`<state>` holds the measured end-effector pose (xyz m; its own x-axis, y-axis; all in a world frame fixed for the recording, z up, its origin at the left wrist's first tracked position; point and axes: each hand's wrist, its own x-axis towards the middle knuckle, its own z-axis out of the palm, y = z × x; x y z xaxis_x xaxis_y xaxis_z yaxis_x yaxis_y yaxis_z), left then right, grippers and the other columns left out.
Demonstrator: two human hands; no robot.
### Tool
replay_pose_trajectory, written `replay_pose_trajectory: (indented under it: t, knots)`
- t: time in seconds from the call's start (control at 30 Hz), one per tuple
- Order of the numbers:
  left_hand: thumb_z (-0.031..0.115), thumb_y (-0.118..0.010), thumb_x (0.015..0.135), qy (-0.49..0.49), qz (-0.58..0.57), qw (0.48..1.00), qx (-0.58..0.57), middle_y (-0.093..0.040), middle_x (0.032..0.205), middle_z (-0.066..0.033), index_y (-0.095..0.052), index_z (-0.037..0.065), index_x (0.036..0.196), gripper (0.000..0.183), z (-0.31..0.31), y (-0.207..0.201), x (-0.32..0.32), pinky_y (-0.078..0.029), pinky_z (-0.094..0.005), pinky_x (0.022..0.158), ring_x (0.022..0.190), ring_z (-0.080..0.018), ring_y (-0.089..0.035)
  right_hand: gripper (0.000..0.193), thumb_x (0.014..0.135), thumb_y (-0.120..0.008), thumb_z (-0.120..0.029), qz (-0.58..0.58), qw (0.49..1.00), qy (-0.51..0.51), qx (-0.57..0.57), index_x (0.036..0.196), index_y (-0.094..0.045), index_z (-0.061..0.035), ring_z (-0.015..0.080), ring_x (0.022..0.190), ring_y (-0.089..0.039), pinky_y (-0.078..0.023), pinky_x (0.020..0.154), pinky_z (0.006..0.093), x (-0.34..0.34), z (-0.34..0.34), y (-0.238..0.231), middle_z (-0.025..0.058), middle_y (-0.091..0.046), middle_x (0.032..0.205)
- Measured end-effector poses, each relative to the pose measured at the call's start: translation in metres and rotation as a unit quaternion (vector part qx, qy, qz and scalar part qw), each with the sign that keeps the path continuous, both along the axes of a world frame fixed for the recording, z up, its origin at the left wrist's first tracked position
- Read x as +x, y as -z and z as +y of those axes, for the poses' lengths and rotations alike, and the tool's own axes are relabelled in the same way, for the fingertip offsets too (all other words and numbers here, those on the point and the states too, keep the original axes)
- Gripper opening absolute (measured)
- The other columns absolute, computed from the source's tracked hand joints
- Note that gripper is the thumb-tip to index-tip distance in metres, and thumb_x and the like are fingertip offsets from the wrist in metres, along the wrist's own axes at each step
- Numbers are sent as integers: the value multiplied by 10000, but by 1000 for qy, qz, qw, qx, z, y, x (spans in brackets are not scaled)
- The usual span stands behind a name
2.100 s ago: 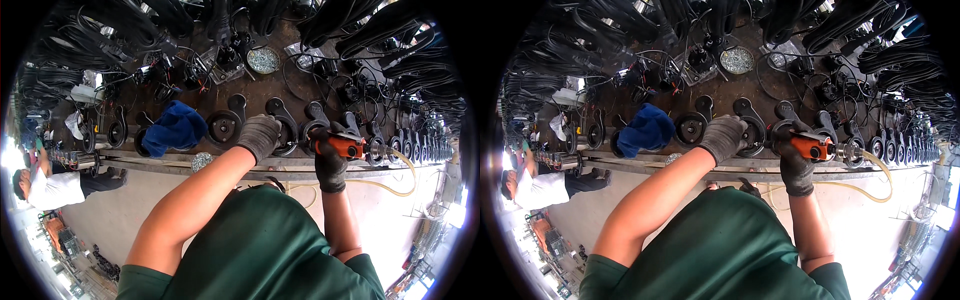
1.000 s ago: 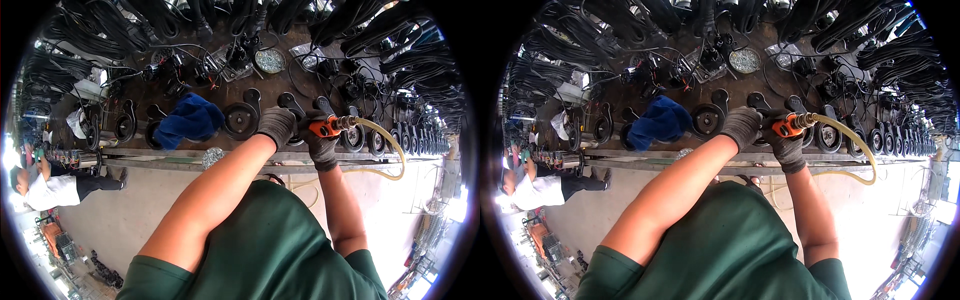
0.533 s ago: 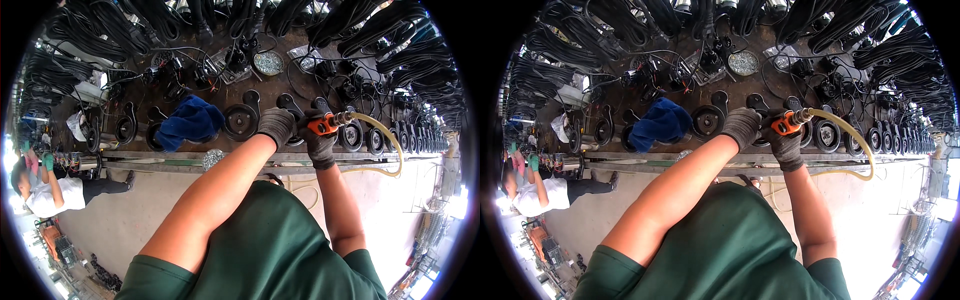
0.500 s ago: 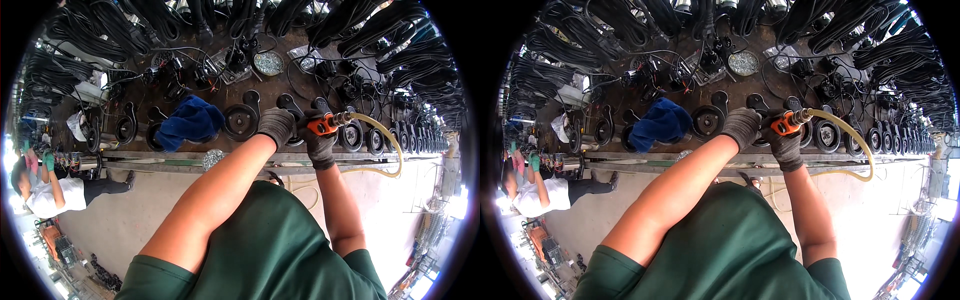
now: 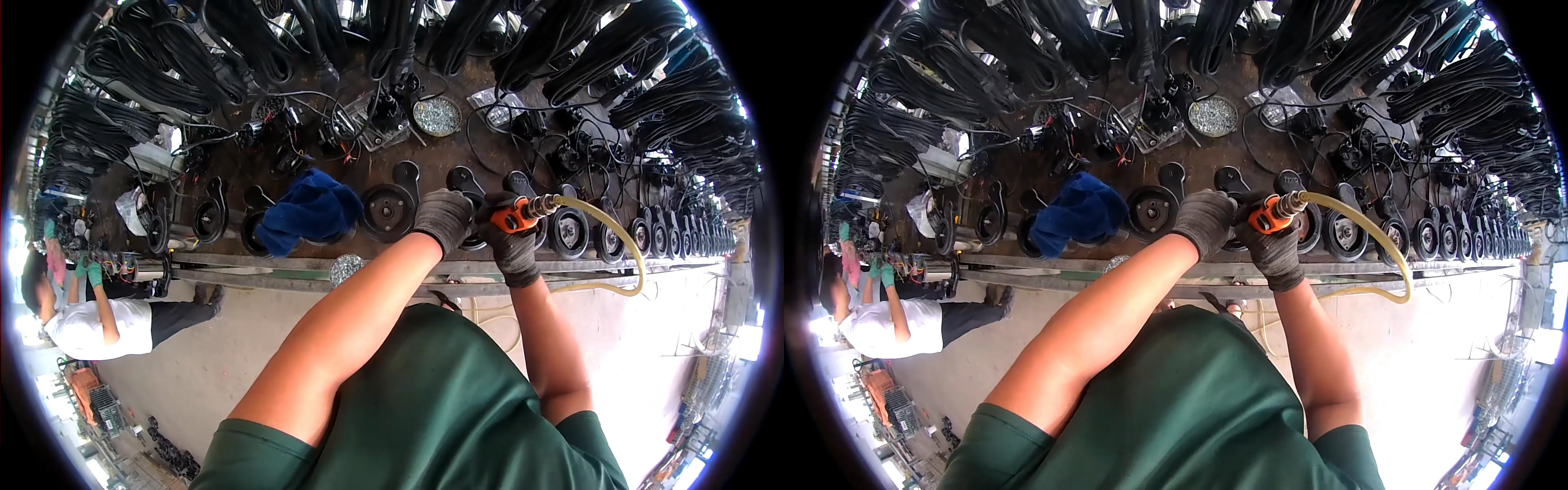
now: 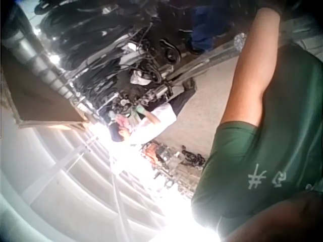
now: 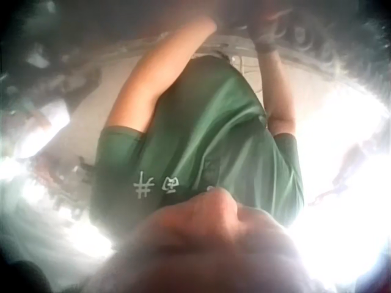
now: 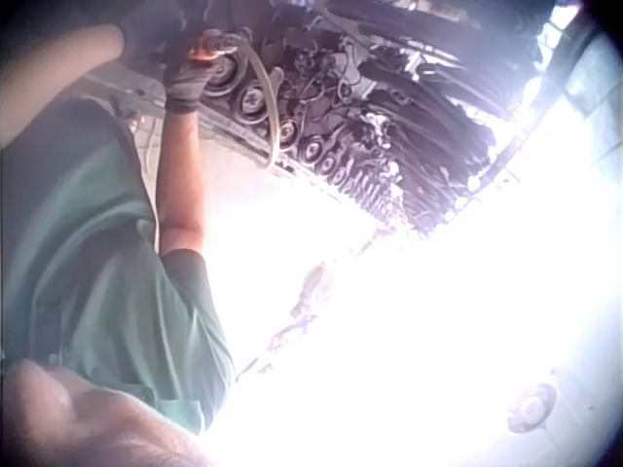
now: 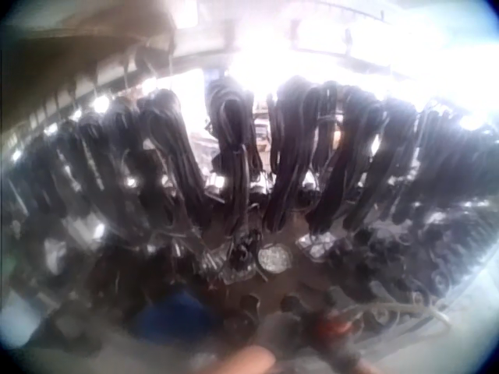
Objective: The person uses a power tool to drive screws into electrical components, wipes the components with a blue cloth, and moves finished units from the rack to the assembly table.
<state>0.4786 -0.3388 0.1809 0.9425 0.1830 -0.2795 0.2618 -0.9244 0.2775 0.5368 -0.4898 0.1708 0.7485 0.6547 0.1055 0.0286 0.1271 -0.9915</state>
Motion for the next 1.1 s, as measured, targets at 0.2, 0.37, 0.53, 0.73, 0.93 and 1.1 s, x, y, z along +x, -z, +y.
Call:
replay_pose_trajectory:
  t: [0.2, 0.37, 0.53, 0.73, 0.93, 1.1]
  knots:
    - [279, -734, 833, 3, -28, 1000, 9, -716, 1087, -162, -745, 93, 1081, 310, 1, 9, -2, -560, -439, 908, 1054, -317, -692, 492, 710, -717, 123, 40, 996, 25, 70, 1177, -617, 4, 171, 862, -673, -571, 768, 318, 11, -11, -23, 90, -710, 948]
    - [37, -587, 902, -158, -261, 910, -281, -713, 1104, -155, -698, 49, 1167, 287, 6, 46, -38, -568, -393, 926, 1008, -287, -706, 590, 728, -694, -63, 216, 947, -16, 238, 1308, -585, -42, 291, 969, -689, -555, 886, 418, 34, -44, -56, 116, -705, 1015]
    - [-29, -586, 890, -342, -187, 591, -706, -713, 1113, -106, -641, 42, 1264, 384, -7, 33, -92, -608, -371, 856, 996, -237, -711, 547, 775, -710, -123, 259, 925, -35, 276, 1302, -570, -73, 221, 937, -559, -487, 888, 370, 31, -58, -46, 46, -576, 943]
    - [-46, -614, 900, -363, -191, 556, -723, -706, 1122, -84, -633, 30, 1271, 379, -31, 27, -100, -597, -348, 868, 984, -194, -694, 541, 764, -697, -90, 350, 894, -5, 280, 1298, -611, -111, 239, 935, -597, -543, 800, 391, 28, -55, -39, 30, -596, 945]
    - [-23, -652, 907, -380, -192, 571, -702, -705, 1090, -83, -645, 18, 1230, 326, -49, 6, -86, -585, -332, 864, 989, -197, -692, 541, 771, -704, -117, 355, 893, -20, 275, 1303, -607, -116, 232, 936, -593, -539, 763, 370, 29, -51, -44, 20, -598, 957]
    - [-13, -655, 913, -385, -167, 526, -740, -699, 1087, -106, -644, -4, 1215, 302, -53, 3, -82, -578, -336, 858, 1003, -221, -698, 556, 768, -716, -139, 343, 896, -22, 282, 1311, -601, -117, 229, 918, -584, -525, 722, 360, 35, -48, -47, 22, -599, 958]
